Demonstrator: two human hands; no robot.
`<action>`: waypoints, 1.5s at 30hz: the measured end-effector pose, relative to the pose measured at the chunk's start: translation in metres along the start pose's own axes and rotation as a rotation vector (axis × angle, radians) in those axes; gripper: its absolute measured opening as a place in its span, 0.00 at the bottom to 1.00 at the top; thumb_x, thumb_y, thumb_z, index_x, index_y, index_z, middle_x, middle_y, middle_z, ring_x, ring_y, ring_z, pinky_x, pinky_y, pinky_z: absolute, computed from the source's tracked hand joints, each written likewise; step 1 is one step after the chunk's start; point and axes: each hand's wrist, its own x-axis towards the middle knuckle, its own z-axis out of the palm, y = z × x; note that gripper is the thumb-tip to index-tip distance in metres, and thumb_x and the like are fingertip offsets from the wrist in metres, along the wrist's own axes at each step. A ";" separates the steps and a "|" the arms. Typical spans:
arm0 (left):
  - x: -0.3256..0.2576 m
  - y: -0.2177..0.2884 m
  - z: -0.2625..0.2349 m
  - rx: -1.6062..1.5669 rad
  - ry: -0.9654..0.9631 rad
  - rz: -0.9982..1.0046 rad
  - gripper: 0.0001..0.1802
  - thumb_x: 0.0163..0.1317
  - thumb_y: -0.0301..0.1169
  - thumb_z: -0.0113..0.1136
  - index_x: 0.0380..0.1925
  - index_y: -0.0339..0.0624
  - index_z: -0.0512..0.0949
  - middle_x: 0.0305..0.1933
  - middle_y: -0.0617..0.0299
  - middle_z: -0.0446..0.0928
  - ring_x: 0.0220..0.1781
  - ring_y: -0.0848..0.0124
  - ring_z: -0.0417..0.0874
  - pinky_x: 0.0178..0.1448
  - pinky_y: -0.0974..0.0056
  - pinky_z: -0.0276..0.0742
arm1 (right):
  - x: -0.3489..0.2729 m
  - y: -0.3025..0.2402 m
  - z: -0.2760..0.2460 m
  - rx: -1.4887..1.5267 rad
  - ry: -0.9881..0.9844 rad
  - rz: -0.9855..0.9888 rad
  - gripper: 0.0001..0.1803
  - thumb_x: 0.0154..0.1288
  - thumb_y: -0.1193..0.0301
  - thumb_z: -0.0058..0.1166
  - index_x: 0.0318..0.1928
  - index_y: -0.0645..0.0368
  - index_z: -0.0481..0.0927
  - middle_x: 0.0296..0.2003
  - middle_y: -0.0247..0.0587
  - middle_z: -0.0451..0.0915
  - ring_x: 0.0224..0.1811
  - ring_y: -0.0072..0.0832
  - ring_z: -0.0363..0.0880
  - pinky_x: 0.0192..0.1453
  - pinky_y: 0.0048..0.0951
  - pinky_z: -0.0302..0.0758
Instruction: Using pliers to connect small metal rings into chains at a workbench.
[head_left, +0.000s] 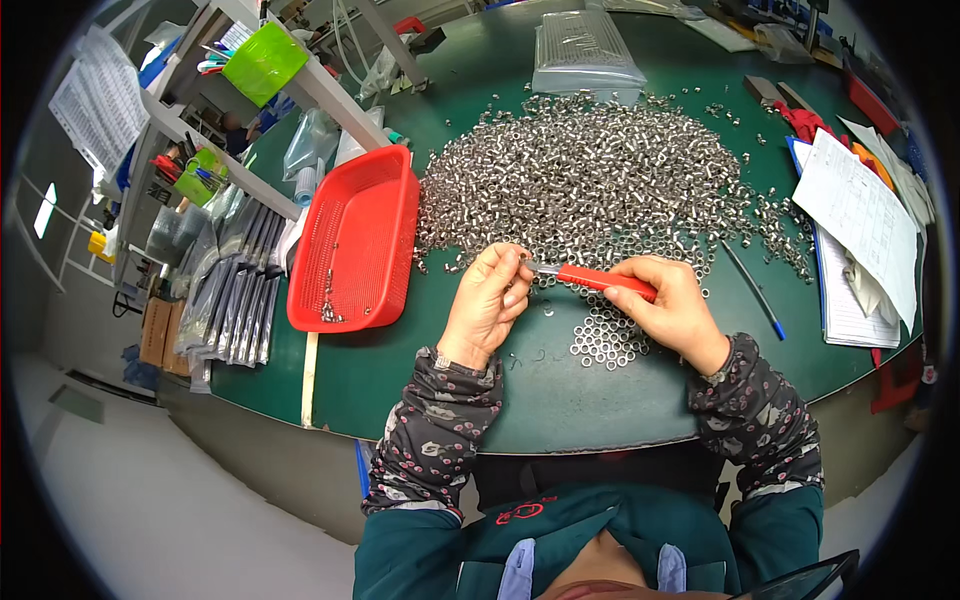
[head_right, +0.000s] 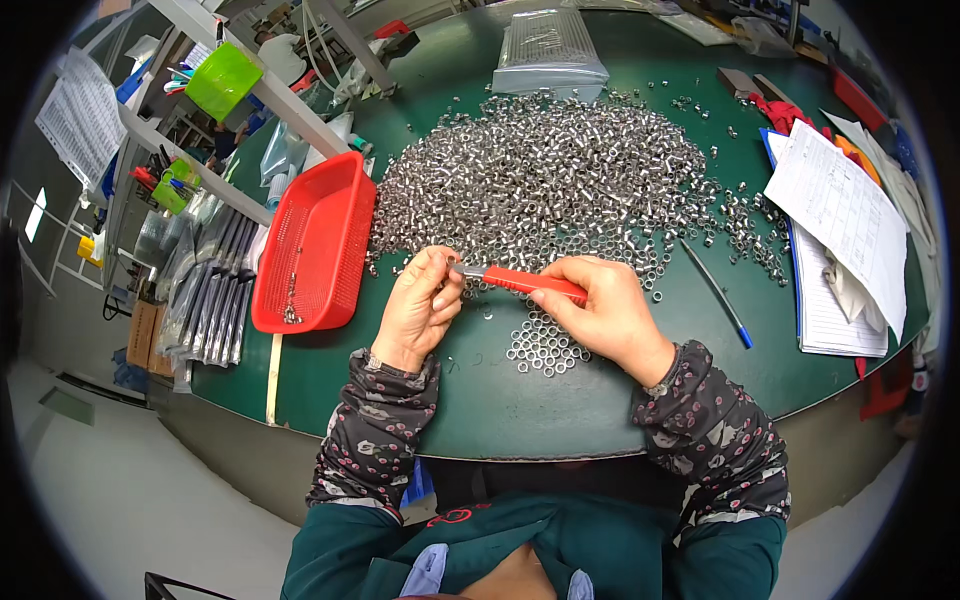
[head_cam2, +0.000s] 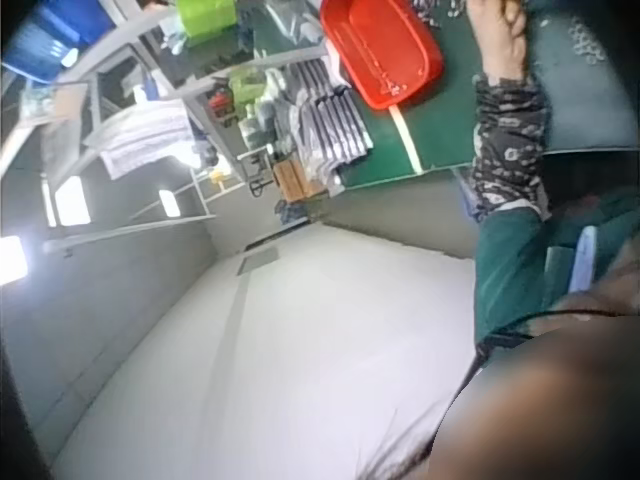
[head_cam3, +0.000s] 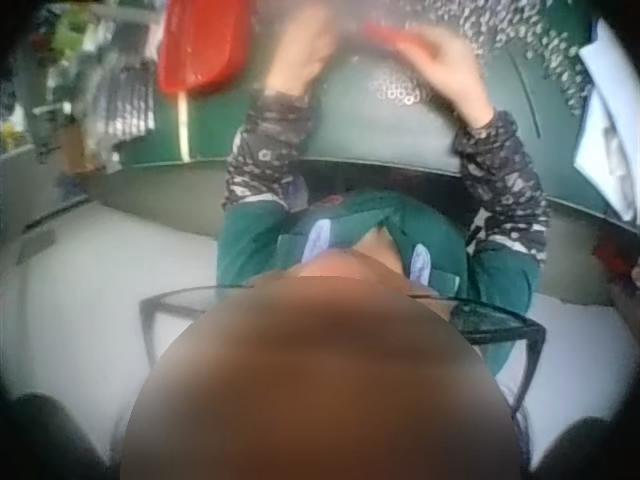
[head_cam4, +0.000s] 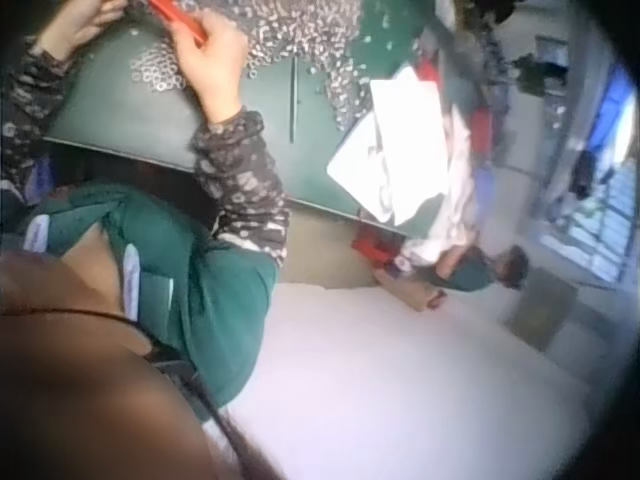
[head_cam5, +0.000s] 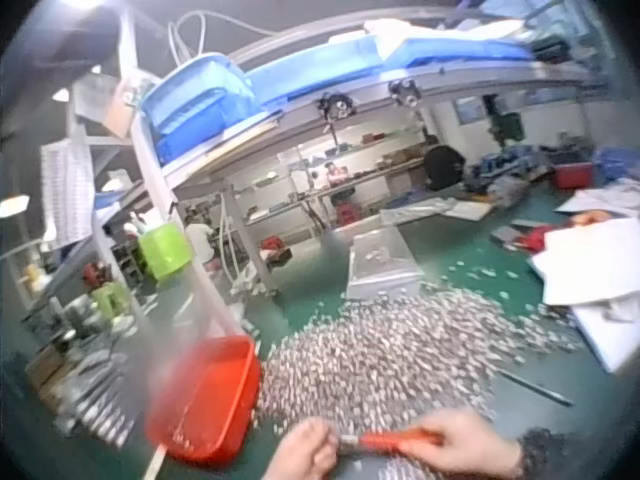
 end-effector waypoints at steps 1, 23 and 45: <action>0.000 0.001 0.001 0.012 -0.004 0.011 0.08 0.66 0.33 0.47 0.38 0.40 0.72 0.27 0.64 0.73 0.16 0.84 0.59 0.14 0.81 0.51 | 0.000 0.001 0.000 -0.001 -0.001 0.000 0.11 0.52 0.69 0.59 0.33 0.65 0.79 0.25 0.46 0.78 0.25 0.32 0.78 0.29 0.29 0.71; -0.002 0.004 0.002 0.019 -0.020 0.034 0.09 0.65 0.28 0.47 0.44 0.40 0.71 0.33 0.62 0.72 0.21 0.83 0.63 0.15 0.81 0.55 | -0.001 0.006 0.001 -0.036 0.083 -0.035 0.11 0.52 0.69 0.59 0.33 0.64 0.80 0.25 0.44 0.78 0.24 0.31 0.77 0.29 0.28 0.72; -0.001 0.001 0.002 0.055 0.009 0.027 0.07 0.64 0.29 0.50 0.41 0.41 0.71 0.31 0.64 0.70 0.21 0.83 0.63 0.15 0.81 0.55 | 0.000 0.005 0.003 -0.018 0.038 0.002 0.12 0.52 0.67 0.59 0.32 0.63 0.80 0.24 0.46 0.78 0.24 0.35 0.78 0.28 0.30 0.71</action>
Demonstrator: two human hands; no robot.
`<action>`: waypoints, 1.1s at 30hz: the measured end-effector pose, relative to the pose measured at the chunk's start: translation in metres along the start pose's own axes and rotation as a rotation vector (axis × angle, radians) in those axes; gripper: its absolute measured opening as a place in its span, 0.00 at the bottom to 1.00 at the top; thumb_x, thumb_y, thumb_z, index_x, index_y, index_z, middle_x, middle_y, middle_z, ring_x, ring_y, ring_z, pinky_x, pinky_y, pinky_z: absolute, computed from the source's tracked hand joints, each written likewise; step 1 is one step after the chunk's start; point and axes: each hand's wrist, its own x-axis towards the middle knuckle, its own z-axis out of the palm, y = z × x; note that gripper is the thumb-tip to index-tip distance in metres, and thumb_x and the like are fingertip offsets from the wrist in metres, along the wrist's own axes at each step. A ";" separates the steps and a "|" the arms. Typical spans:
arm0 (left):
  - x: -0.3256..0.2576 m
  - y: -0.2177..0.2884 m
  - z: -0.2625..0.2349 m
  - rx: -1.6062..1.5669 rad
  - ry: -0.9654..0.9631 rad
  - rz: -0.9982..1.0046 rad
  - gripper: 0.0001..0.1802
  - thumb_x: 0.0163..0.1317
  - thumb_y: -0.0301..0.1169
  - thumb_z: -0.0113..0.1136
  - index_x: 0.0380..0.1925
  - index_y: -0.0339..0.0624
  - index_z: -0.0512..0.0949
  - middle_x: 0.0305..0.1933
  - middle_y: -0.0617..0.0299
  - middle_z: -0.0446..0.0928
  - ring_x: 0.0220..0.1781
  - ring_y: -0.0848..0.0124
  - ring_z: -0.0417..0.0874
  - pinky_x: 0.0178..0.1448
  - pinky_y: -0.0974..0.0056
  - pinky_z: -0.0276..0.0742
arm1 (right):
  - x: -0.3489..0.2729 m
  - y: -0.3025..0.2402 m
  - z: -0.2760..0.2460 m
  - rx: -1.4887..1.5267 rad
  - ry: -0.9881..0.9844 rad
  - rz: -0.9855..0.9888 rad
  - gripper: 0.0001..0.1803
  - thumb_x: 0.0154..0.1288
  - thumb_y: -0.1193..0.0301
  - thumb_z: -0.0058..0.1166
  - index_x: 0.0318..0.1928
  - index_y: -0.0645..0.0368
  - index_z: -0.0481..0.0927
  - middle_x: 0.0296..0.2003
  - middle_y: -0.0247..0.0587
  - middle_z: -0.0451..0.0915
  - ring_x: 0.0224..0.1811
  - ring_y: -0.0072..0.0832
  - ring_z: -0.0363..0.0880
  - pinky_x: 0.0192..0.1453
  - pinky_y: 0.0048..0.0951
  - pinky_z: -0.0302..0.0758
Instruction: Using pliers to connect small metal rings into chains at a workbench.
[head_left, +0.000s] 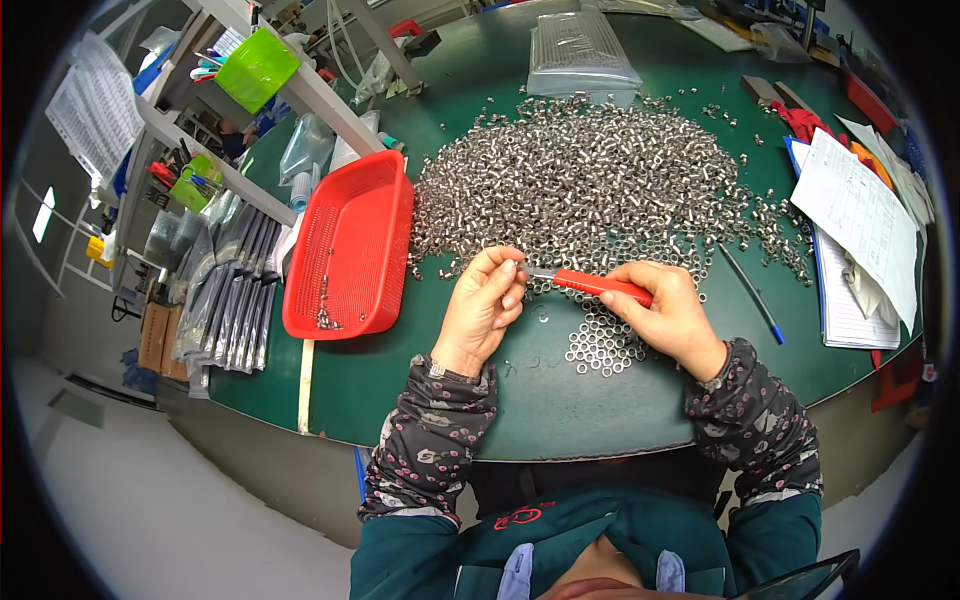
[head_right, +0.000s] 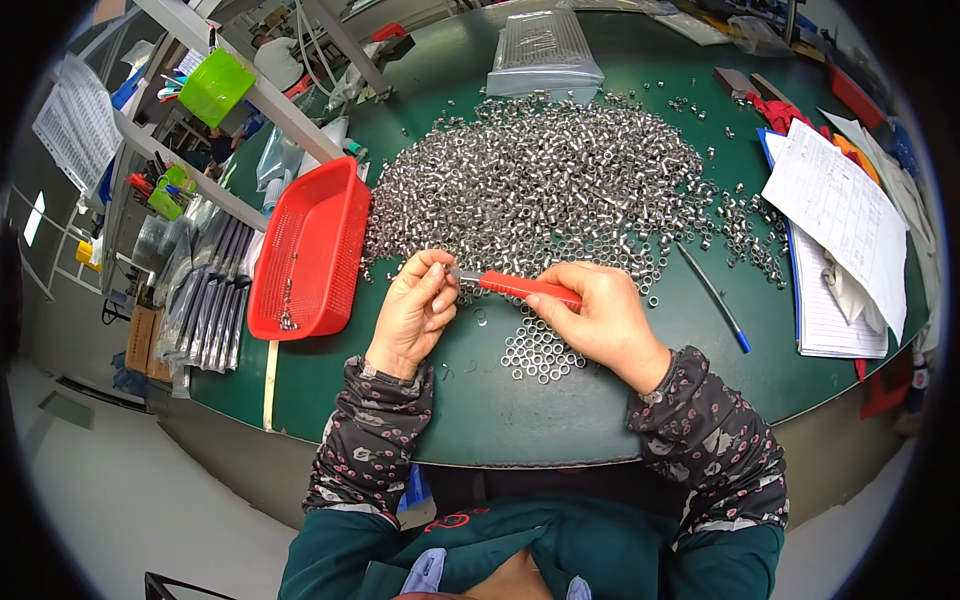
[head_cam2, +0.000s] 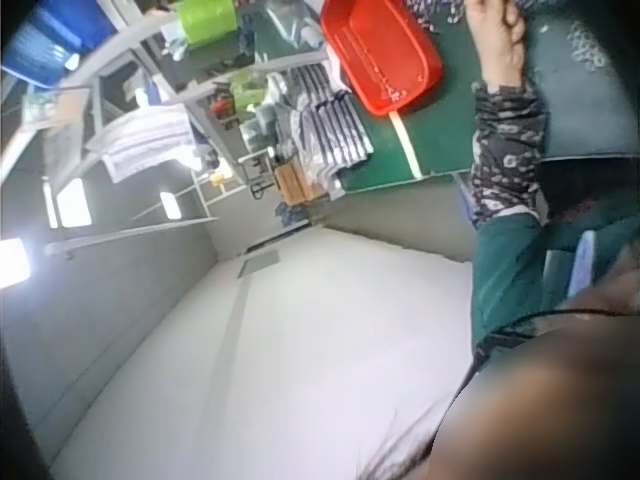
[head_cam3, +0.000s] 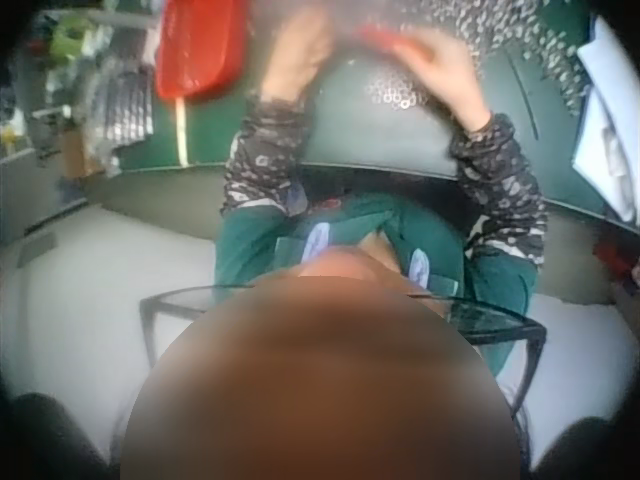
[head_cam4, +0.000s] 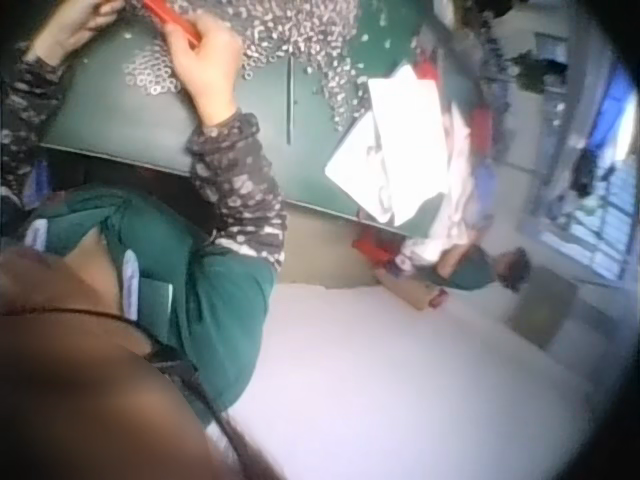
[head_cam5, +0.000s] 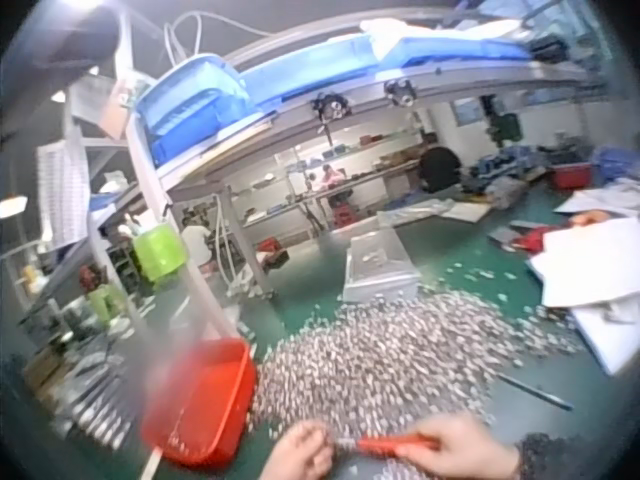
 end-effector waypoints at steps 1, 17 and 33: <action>0.000 0.000 0.000 0.000 0.000 0.000 0.07 0.64 0.29 0.50 0.41 0.41 0.71 0.31 0.64 0.70 0.21 0.83 0.63 0.15 0.81 0.55 | 0.000 0.001 0.000 -0.007 -0.002 -0.009 0.12 0.52 0.67 0.59 0.32 0.63 0.80 0.24 0.46 0.78 0.24 0.35 0.78 0.28 0.30 0.71; -0.001 -0.004 0.001 0.080 0.063 0.035 0.08 0.65 0.31 0.50 0.37 0.37 0.73 0.26 0.66 0.70 0.18 0.84 0.62 0.16 0.80 0.53 | -0.002 -0.001 0.000 -0.112 0.015 -0.037 0.11 0.52 0.65 0.59 0.32 0.58 0.81 0.23 0.42 0.77 0.24 0.37 0.76 0.28 0.33 0.71; -0.001 -0.005 0.003 0.104 0.096 0.045 0.08 0.64 0.32 0.52 0.34 0.38 0.73 0.23 0.67 0.70 0.16 0.86 0.62 0.15 0.81 0.54 | -0.004 -0.005 0.000 -0.256 0.090 -0.163 0.10 0.51 0.66 0.60 0.31 0.58 0.80 0.19 0.38 0.72 0.22 0.35 0.74 0.26 0.34 0.70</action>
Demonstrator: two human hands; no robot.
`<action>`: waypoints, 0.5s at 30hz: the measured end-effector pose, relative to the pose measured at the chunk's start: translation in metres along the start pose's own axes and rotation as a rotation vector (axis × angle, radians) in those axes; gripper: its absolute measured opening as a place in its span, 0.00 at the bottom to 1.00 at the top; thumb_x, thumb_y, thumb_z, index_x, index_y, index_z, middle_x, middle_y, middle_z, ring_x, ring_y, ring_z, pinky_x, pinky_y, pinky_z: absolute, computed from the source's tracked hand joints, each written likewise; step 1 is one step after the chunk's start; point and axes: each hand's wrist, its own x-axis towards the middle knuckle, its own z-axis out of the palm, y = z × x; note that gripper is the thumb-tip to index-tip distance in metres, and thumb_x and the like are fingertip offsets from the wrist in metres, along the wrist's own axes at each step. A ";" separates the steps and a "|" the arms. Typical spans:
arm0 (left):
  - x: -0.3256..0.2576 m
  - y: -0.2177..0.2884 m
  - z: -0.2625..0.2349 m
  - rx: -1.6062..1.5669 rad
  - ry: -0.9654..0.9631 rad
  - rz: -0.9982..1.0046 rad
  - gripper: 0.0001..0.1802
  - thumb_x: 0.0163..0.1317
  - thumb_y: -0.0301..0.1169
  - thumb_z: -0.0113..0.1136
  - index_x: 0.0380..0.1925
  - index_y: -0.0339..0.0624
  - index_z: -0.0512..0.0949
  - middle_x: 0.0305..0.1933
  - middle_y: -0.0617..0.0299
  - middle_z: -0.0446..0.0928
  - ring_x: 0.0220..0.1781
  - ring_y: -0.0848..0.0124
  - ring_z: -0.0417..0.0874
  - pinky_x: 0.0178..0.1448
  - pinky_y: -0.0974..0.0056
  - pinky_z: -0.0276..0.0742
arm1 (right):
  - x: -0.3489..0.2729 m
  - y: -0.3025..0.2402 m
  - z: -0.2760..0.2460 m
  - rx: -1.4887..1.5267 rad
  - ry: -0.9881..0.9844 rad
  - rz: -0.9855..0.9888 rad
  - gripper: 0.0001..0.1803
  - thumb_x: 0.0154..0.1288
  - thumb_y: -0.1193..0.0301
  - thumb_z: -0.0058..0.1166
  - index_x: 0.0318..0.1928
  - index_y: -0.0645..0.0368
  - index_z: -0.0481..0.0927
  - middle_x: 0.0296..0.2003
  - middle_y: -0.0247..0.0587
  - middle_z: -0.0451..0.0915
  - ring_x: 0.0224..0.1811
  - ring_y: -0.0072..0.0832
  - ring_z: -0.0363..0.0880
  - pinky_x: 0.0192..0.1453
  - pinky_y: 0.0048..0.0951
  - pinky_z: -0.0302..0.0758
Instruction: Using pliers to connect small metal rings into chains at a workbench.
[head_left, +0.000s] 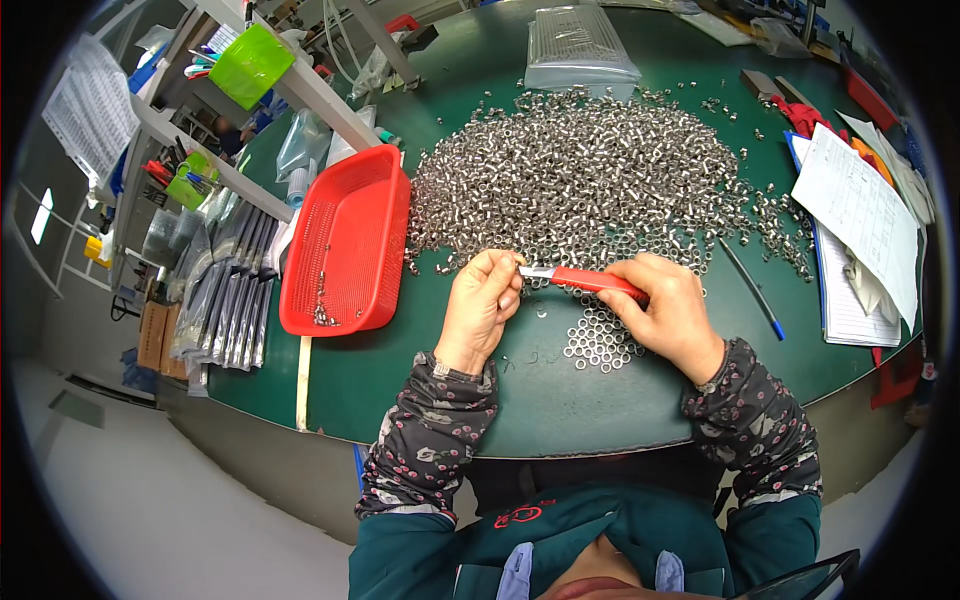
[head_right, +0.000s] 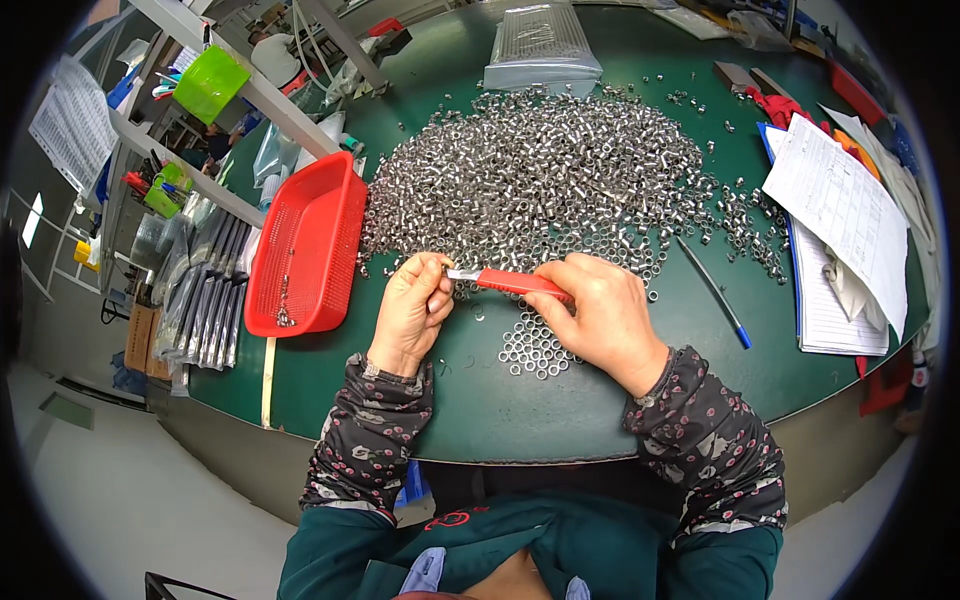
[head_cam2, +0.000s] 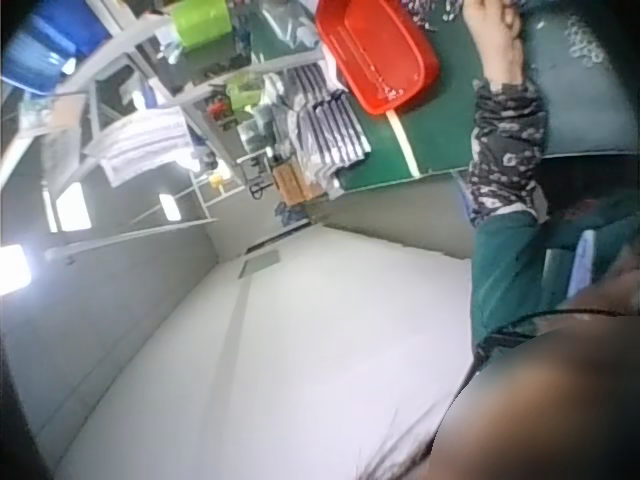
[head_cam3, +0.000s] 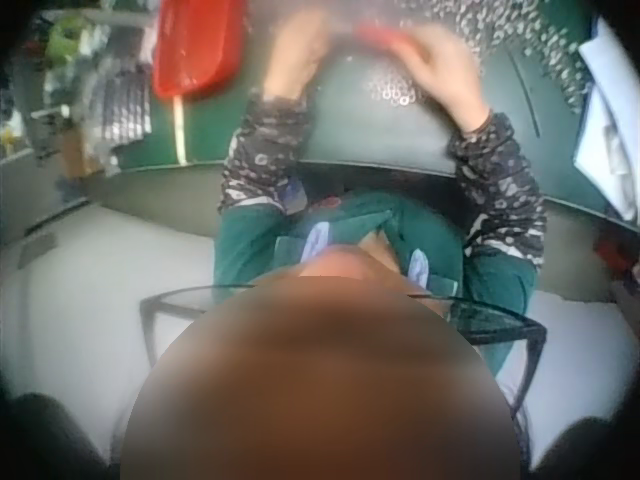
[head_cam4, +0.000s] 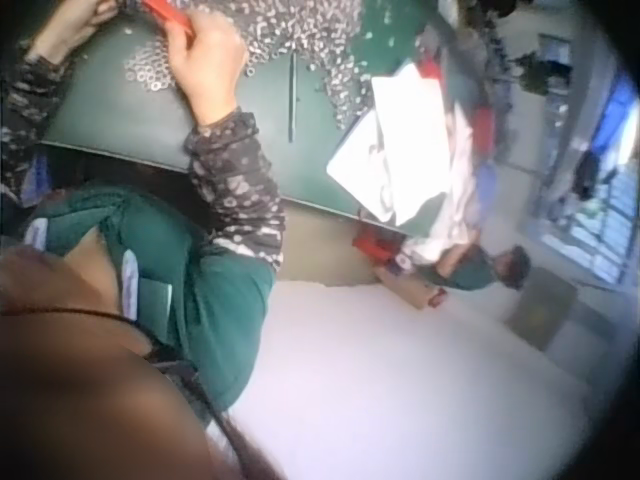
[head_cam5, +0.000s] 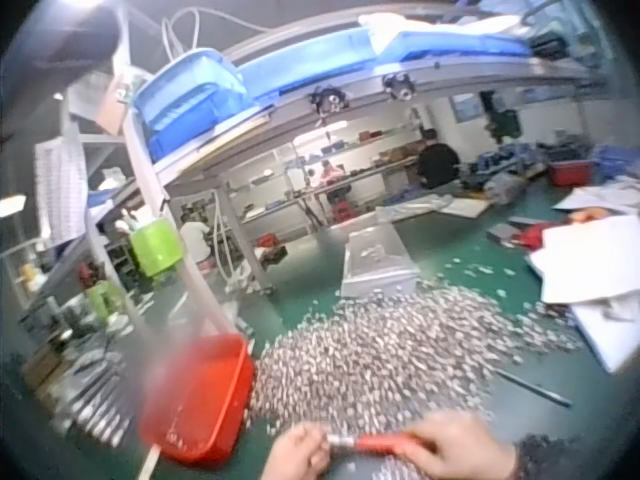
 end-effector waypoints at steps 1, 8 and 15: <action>0.000 0.000 0.000 0.000 0.000 -0.001 0.08 0.64 0.32 0.52 0.34 0.38 0.73 0.23 0.67 0.70 0.16 0.86 0.62 0.15 0.81 0.54 | 0.000 0.000 0.000 -0.011 0.009 -0.015 0.10 0.51 0.66 0.60 0.31 0.58 0.80 0.19 0.38 0.72 0.22 0.35 0.74 0.26 0.34 0.70; 0.002 -0.002 -0.002 0.014 0.001 0.012 0.08 0.64 0.32 0.52 0.32 0.39 0.73 0.21 0.68 0.70 0.15 0.86 0.61 0.14 0.81 0.52 | 0.000 0.001 0.001 -0.062 0.042 -0.076 0.10 0.50 0.66 0.60 0.31 0.58 0.79 0.20 0.37 0.72 0.23 0.35 0.74 0.26 0.34 0.70; 0.001 -0.001 -0.001 0.020 0.009 0.006 0.07 0.64 0.33 0.52 0.30 0.41 0.73 0.20 0.68 0.69 0.15 0.86 0.60 0.14 0.80 0.52 | 0.000 0.000 0.000 -0.093 0.043 -0.101 0.10 0.49 0.67 0.60 0.32 0.57 0.79 0.20 0.37 0.72 0.24 0.35 0.74 0.26 0.34 0.70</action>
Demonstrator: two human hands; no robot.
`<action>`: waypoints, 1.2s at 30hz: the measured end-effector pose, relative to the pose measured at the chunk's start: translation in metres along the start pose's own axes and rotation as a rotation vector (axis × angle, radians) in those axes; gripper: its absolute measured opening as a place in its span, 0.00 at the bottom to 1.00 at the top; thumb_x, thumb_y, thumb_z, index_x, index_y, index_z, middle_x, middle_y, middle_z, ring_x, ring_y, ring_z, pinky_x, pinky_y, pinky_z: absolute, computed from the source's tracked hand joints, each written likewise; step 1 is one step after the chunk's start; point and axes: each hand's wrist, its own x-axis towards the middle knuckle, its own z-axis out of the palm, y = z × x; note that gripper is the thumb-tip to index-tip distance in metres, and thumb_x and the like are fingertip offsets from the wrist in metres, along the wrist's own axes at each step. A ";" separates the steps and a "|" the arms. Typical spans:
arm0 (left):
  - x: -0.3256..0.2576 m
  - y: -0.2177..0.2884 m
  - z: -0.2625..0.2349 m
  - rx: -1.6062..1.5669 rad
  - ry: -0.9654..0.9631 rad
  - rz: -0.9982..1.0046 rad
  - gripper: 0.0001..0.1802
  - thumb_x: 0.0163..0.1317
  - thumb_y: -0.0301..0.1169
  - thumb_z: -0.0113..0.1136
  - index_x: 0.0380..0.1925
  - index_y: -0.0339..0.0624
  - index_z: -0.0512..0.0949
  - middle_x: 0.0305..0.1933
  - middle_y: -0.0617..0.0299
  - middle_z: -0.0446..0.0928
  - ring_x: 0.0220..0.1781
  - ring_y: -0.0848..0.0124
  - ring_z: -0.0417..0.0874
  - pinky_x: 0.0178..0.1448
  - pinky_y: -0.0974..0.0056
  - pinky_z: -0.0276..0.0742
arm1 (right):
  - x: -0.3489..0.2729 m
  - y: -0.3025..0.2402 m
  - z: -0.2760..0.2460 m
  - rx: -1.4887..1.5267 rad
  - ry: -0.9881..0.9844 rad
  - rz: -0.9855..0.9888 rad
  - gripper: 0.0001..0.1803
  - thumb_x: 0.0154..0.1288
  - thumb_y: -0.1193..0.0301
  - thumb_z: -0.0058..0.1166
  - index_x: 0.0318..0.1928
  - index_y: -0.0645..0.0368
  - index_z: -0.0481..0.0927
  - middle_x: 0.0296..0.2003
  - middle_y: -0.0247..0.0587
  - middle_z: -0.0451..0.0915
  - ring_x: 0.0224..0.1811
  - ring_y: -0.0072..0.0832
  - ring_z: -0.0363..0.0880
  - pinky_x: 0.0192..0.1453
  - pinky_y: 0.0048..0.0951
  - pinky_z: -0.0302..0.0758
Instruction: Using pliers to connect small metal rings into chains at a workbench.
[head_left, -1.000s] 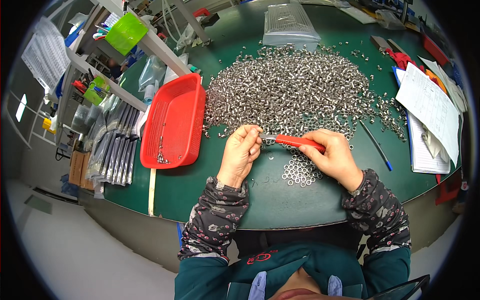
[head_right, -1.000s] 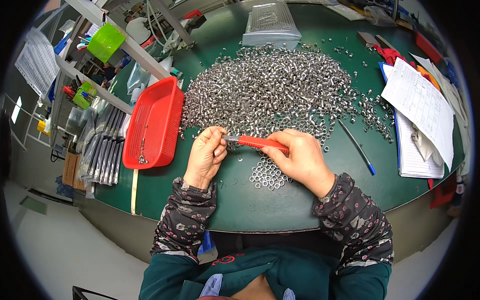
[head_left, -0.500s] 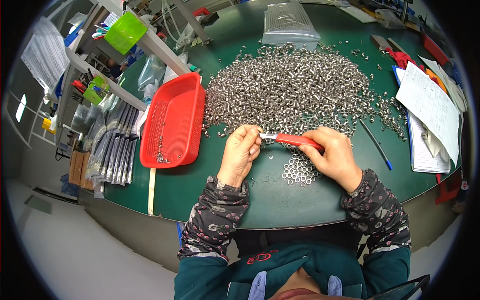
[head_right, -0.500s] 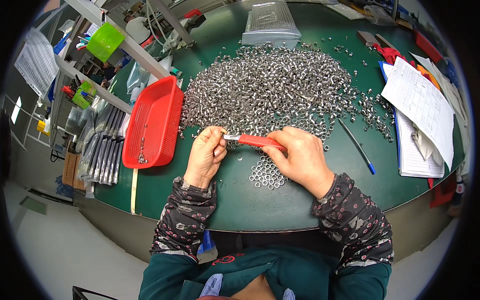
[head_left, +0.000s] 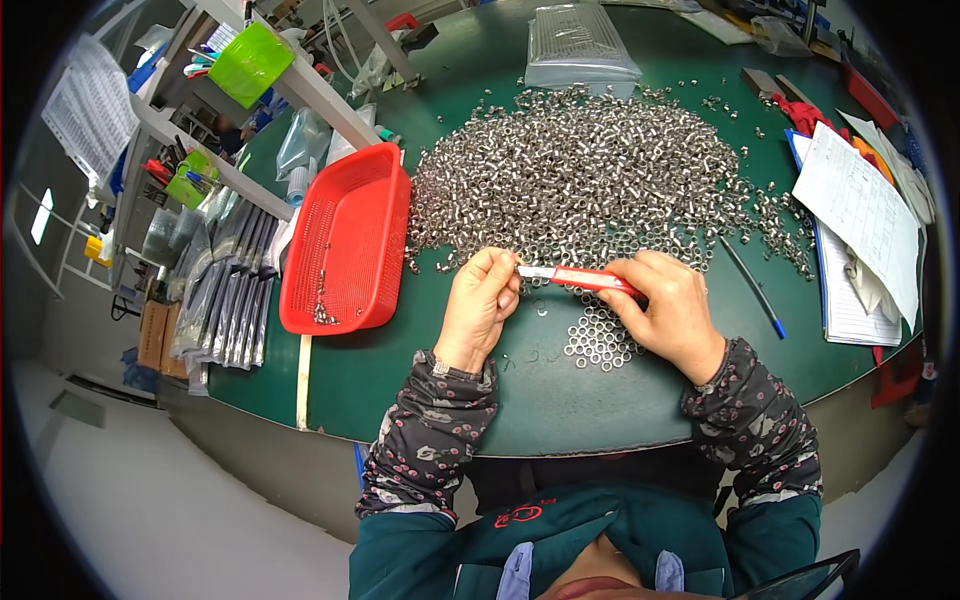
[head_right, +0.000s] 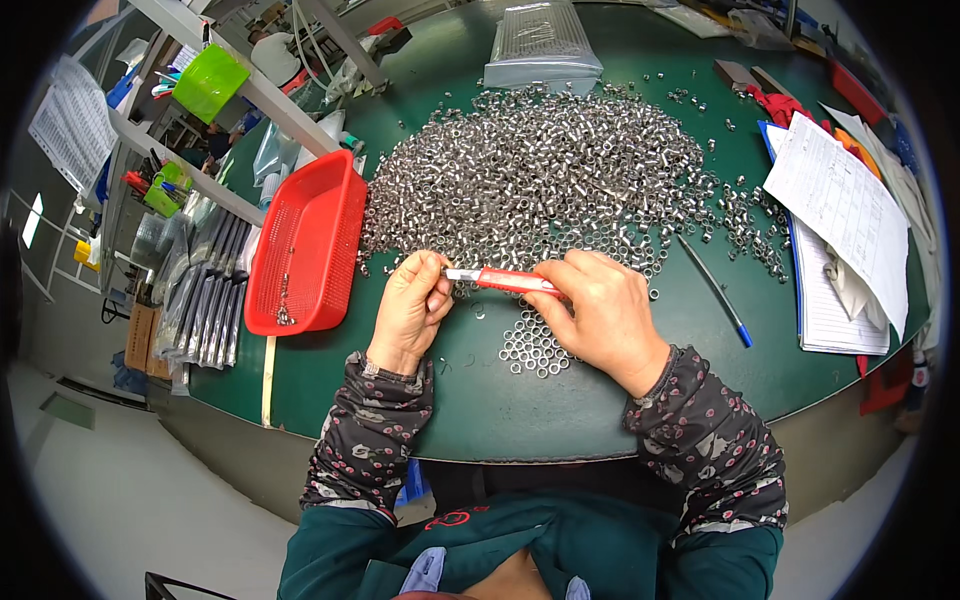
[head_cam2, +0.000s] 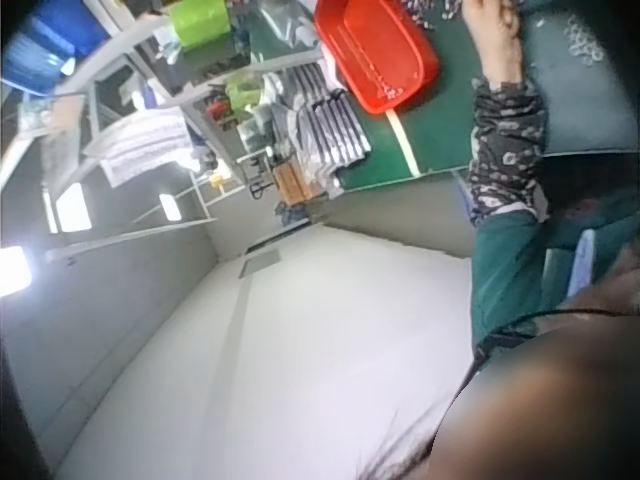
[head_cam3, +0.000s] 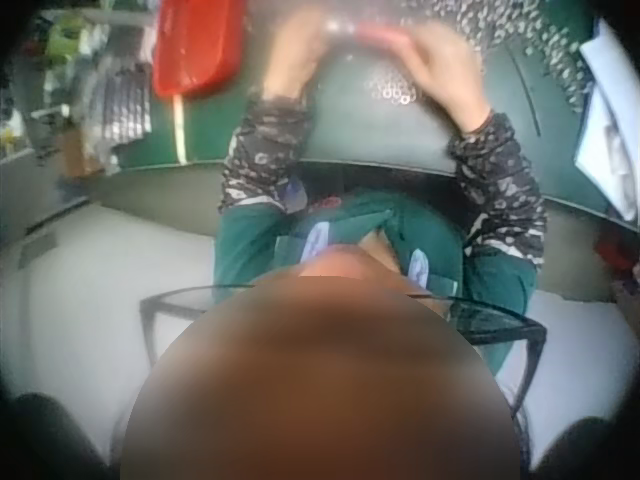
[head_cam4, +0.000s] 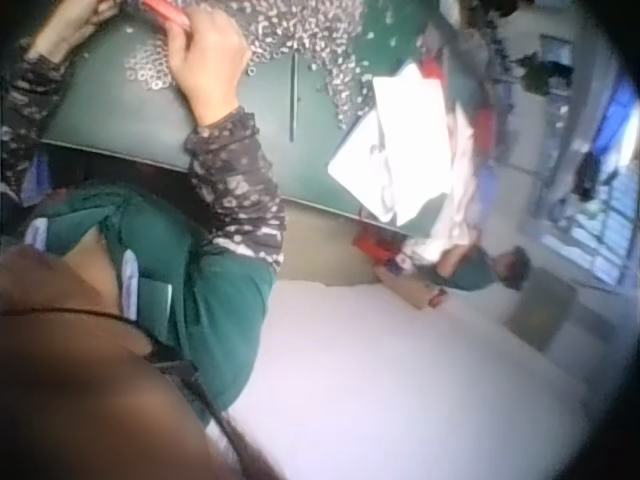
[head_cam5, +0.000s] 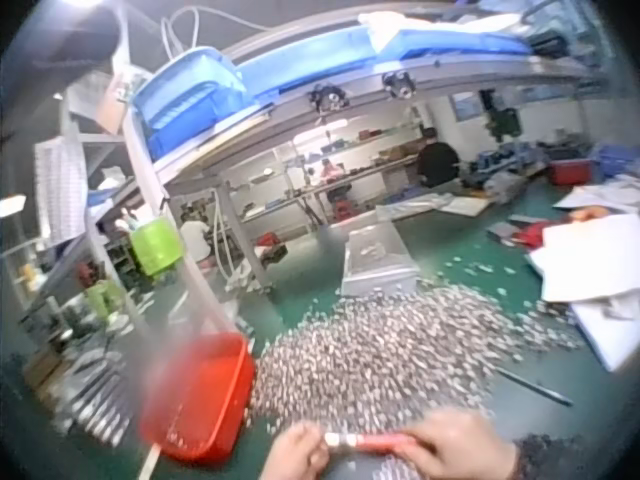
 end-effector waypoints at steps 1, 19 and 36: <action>0.000 0.000 0.000 0.000 0.001 0.000 0.07 0.64 0.33 0.52 0.30 0.41 0.73 0.20 0.68 0.69 0.15 0.86 0.60 0.14 0.80 0.52 | 0.000 0.000 0.000 -0.007 0.001 -0.007 0.10 0.49 0.67 0.60 0.32 0.57 0.79 0.20 0.37 0.72 0.24 0.35 0.74 0.26 0.34 0.70; -0.001 0.005 0.002 0.129 0.062 -0.051 0.11 0.65 0.36 0.51 0.25 0.45 0.72 0.17 0.72 0.67 0.12 0.86 0.58 0.15 0.80 0.51 | 0.000 -0.002 -0.001 -0.059 0.006 -0.060 0.11 0.47 0.68 0.61 0.33 0.57 0.79 0.22 0.37 0.71 0.25 0.34 0.74 0.27 0.32 0.71; -0.002 0.021 -0.002 0.219 -0.034 -0.273 0.12 0.63 0.33 0.51 0.21 0.44 0.68 0.15 0.71 0.63 0.11 0.86 0.55 0.12 0.80 0.49 | 0.002 -0.002 -0.003 -0.129 0.026 -0.187 0.13 0.42 0.70 0.62 0.32 0.57 0.78 0.22 0.34 0.70 0.26 0.30 0.71 0.28 0.31 0.70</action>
